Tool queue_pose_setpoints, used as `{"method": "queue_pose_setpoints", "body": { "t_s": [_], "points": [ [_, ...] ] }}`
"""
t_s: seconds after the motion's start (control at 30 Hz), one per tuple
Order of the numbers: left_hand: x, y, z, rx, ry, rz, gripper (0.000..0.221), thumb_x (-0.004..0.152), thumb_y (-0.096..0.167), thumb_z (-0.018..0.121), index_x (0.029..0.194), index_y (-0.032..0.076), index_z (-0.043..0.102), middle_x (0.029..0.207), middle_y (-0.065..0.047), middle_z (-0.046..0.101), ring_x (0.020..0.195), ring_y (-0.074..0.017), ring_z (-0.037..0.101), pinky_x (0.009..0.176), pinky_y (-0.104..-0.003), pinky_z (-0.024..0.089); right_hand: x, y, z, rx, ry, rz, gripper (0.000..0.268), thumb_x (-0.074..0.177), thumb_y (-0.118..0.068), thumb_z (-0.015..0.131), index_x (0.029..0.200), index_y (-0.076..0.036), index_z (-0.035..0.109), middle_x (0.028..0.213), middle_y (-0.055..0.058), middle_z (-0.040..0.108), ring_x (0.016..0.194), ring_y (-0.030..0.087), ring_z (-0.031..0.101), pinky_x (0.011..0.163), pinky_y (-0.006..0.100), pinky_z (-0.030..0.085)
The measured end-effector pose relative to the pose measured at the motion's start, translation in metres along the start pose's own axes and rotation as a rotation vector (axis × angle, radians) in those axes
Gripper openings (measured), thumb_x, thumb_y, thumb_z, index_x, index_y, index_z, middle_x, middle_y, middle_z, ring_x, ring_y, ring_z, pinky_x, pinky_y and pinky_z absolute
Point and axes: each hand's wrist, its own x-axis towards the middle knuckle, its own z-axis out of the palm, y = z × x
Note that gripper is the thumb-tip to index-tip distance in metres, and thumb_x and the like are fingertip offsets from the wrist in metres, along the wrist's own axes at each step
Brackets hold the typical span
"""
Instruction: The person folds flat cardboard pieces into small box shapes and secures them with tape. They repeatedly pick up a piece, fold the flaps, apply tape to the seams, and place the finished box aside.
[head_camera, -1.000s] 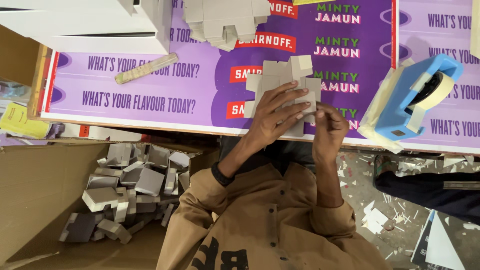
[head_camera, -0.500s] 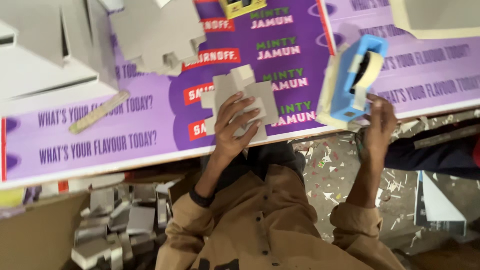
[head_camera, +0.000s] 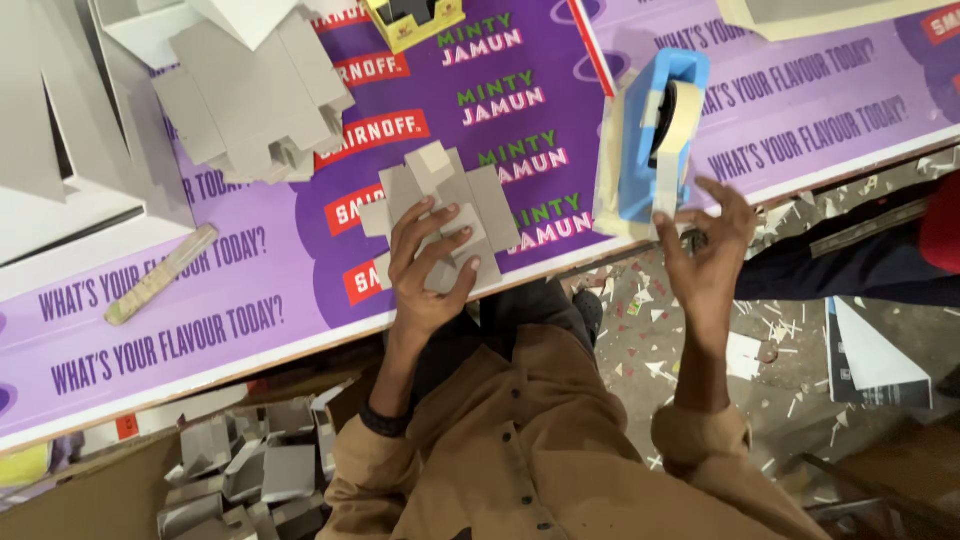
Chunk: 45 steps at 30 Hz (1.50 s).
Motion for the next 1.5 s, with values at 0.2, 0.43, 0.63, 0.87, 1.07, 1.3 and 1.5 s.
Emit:
{"method": "queue_pose_setpoints", "body": {
  "t_s": [0.2, 0.43, 0.63, 0.87, 1.07, 1.3, 1.5],
  "points": [
    [-0.002, -0.001, 0.003, 0.026, -0.011, -0.009, 0.031, 0.078, 0.009, 0.084, 0.107, 0.007, 0.073, 0.135, -0.011, 0.064, 0.142, -0.0366, 0.048, 0.120, -0.051, 0.040, 0.003, -0.007, -0.024, -0.148, 0.007, 0.128, 0.016, 0.092, -0.015, 0.077, 0.098, 0.000, 0.071, 0.127, 0.013, 0.067, 0.115, 0.031, 0.056, 0.093, 0.053, 0.043],
    [-0.002, -0.004, 0.005, 0.038, -0.003, -0.008, 0.028, 0.083, 0.008, 0.082, 0.109, 0.008, 0.073, 0.137, -0.010, 0.064, 0.144, -0.0357, 0.046, 0.122, -0.051, 0.039, 0.039, 0.021, 0.020, 0.366, -0.049, 0.114, 0.070, 0.101, -0.008, 0.075, 0.156, 0.002, 0.034, 0.104, 0.014, 0.069, 0.102, 0.019, 0.067, 0.090, 0.040, 0.051],
    [-0.005, -0.004, 0.006, 0.013, 0.001, -0.017, 0.025, 0.085, 0.007, 0.082, 0.108, 0.008, 0.073, 0.137, -0.009, 0.064, 0.145, -0.0351, 0.046, 0.122, -0.049, 0.039, 0.021, 0.009, 0.009, 0.484, 0.134, 0.109, 0.078, 0.097, -0.005, 0.086, 0.155, 0.002, 0.035, 0.121, 0.004, 0.061, 0.107, 0.019, 0.068, 0.105, 0.044, 0.056],
    [-0.008, -0.007, 0.009, 0.036, 0.016, -0.002, 0.026, 0.084, 0.009, 0.081, 0.109, 0.009, 0.072, 0.135, -0.009, 0.064, 0.143, -0.0341, 0.047, 0.121, -0.050, 0.039, -0.010, -0.009, -0.008, -0.467, 0.002, 0.015, 0.090, 0.081, 0.000, 0.087, 0.152, 0.005, 0.033, 0.075, 0.010, 0.074, 0.078, 0.025, 0.066, 0.084, 0.049, 0.045],
    [-0.002, -0.007, 0.005, 0.020, -0.005, 0.014, 0.024, 0.090, 0.013, 0.073, 0.113, 0.005, 0.071, 0.131, -0.011, 0.066, 0.137, -0.0343, 0.051, 0.117, -0.049, 0.044, -0.023, -0.038, -0.020, 0.341, 0.091, -0.039, 0.090, 0.087, 0.006, 0.079, 0.159, -0.002, 0.025, 0.110, 0.017, 0.066, 0.086, 0.021, 0.069, 0.083, 0.037, 0.052],
    [0.004, -0.020, 0.011, -0.013, -0.007, 0.070, 0.045, 0.108, 0.044, 0.042, 0.119, 0.006, 0.062, 0.133, -0.006, 0.066, 0.141, -0.0315, 0.054, 0.112, -0.048, 0.046, -0.033, -0.108, 0.062, 0.897, -0.357, -0.158, 0.099, 0.088, 0.011, 0.074, 0.164, -0.010, 0.014, 0.147, 0.025, 0.053, 0.091, 0.016, 0.071, 0.077, 0.027, 0.056],
    [0.000, -0.018, 0.000, -0.101, -0.082, 0.101, 0.053, 0.107, 0.061, 0.047, 0.118, 0.009, 0.051, 0.146, -0.010, 0.057, 0.146, -0.0353, 0.043, 0.118, -0.051, 0.042, -0.018, -0.137, 0.094, 0.880, -0.401, 0.052, 0.100, 0.093, 0.010, 0.078, 0.165, -0.010, 0.012, 0.148, 0.028, 0.062, 0.082, 0.013, 0.070, 0.069, 0.021, 0.055]
  ]
}}
